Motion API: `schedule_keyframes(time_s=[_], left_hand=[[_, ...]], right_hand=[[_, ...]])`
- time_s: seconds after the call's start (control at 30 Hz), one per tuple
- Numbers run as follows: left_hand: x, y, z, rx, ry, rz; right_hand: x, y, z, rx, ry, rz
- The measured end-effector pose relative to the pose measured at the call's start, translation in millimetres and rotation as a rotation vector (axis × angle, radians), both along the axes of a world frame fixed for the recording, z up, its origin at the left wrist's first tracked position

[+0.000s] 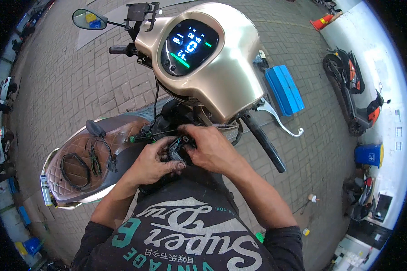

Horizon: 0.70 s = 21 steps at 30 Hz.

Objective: The person disassembles a scooter's handlebar using a screwdriver and pliers. They remove screws from the housing, detach a side mirror, and use pliers to grip and pull components inside the handlebar mechanism.

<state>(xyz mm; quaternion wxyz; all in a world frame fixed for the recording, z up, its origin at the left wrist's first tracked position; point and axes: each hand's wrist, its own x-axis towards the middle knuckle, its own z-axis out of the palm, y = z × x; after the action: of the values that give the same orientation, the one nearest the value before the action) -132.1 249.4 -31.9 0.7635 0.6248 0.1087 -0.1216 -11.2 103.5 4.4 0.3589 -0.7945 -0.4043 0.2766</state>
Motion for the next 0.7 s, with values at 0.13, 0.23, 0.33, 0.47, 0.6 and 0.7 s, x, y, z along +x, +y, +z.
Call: schedule_keyframes(time_s=[0.13, 0.23, 0.33, 0.47, 0.6, 0.7], left_hand=[[2, 3, -7, -0.172, 0.083, 0.01], [0, 3, -9, -0.265, 0.1, 0.028], [0, 4, -3, -0.315, 0.157, 0.003], [1, 3, -2, -0.263, 0.184, 0.013], [-2, -1, -8, -0.239, 0.165, 0.046], [-1, -2, -5, -0.237, 0.154, 0.048]], right_hand=[[-3, -3, 16, 0.289, -0.201, -0.246], [-2, -20, 24, 0.442, -0.109, -0.42], [-9, -38, 30, 0.514, -0.066, -0.454], [-21, -58, 18, 0.532, -0.058, -0.533], [-37, -64, 1, 0.559, 0.047, -0.63], [-46, -69, -11, 0.465, 0.076, -0.623]])
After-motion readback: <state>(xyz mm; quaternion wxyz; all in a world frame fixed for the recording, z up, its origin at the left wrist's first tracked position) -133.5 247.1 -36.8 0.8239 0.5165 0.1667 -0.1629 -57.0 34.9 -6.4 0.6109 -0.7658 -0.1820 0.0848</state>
